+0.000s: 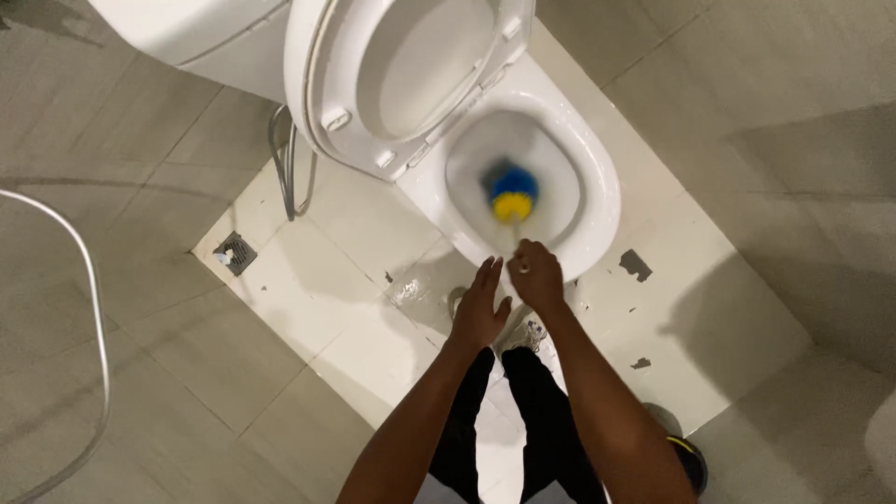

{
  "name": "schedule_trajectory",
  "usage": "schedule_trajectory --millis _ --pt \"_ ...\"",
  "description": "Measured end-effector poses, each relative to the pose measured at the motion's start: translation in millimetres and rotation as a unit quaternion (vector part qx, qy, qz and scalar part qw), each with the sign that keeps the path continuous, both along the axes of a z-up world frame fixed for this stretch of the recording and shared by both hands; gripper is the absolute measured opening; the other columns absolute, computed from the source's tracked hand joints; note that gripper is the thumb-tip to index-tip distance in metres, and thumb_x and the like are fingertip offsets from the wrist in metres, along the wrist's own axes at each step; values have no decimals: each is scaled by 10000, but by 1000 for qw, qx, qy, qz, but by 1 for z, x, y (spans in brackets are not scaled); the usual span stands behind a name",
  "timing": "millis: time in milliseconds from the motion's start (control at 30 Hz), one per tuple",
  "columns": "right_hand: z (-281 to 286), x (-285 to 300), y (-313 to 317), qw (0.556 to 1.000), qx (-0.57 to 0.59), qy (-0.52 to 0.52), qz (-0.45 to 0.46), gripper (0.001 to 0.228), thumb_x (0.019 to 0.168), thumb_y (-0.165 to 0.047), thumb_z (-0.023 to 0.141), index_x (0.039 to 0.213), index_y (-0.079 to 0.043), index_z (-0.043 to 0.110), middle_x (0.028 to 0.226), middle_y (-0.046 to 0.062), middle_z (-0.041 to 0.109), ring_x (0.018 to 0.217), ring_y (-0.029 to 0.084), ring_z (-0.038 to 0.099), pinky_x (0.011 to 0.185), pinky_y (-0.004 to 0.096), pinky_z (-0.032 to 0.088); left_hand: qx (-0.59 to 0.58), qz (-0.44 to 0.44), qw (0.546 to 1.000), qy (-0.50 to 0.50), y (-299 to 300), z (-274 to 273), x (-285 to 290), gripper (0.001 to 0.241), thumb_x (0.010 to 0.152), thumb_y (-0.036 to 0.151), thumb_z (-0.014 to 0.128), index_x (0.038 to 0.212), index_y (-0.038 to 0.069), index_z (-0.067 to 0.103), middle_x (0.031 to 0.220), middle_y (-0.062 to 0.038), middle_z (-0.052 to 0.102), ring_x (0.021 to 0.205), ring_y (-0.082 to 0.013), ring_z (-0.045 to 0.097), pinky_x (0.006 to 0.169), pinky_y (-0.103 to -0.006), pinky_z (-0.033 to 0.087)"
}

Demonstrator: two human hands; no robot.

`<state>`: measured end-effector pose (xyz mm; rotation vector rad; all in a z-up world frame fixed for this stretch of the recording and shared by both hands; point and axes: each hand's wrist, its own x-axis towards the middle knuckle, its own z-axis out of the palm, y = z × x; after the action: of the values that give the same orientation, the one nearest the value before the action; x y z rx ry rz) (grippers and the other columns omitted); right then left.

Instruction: The person scrubs the inside of a toilet bowl with a toilet brush, then rinses the brush and the bowl using a handheld bidet sprayer. The person stands throughout the task in a tiled bathroom.

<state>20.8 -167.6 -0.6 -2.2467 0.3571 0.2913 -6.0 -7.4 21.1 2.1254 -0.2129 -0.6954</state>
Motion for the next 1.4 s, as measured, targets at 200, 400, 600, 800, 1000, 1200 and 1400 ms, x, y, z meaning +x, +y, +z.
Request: schedule_trajectory --millis 200,400,600,800,1000,1200,1400 --pt "3 3 -14 901 360 -45 -238 115 1006 -91 590 958 14 599 1208 190 753 844 267 780 780 372 609 -20 13 1000 -17 2 2 -6 815 904 151 690 1619 118 300 1659 -222 320 1354 -443 530 1014 -480 537" --pt "15 2 -6 986 106 -2 -129 99 954 -51 603 973 44 624 1036 223 783 892 249 773 816 391 620 9 -4 1000 0 3 10 5 787 886 153 680 1590 119 331 1664 -191 336 1350 -405 559 982 -485 547" --pt "1 -2 -18 937 281 -52 -200 204 1028 -132 601 877 5 583 1118 198 769 941 279 785 845 376 636 -32 -4 999 -10 6 2 -2 784 897 145 681 1597 97 332 1663 -215 309 1350 -432 537 1040 -499 525" --pt "88 -1 -30 994 -74 74 8 197 881 -15 651 1078 3 644 1003 205 745 907 373 717 770 496 560 38 -66 996 -37 20 -8 -4 743 902 180 703 1568 95 385 1662 -194 299 1375 -403 508 1122 -591 388" --pt "51 -32 -69 974 -141 -171 42 320 945 -33 617 1264 -9 633 1067 210 726 966 348 709 851 481 591 33 -64 997 -36 31 -7 3 688 939 200 674 1563 88 408 1672 -193 283 1450 -424 437 1120 -619 345" --pt "13 21 -78 992 -28 118 40 340 986 -77 603 1309 -108 703 850 247 738 727 365 709 762 473 567 60 -54 997 16 32 -9 2 650 967 254 646 1554 94 419 1670 -189 278 1435 -467 418 1157 -554 400" --pt "37 37 -115 979 -17 -201 30 295 1030 -16 569 1293 -70 692 1209 208 750 1072 334 741 921 403 589 70 -40 996 32 17 -6 -7 638 950 248 672 1525 86 449 1666 -186 301 1462 -418 392 1174 -554 368"
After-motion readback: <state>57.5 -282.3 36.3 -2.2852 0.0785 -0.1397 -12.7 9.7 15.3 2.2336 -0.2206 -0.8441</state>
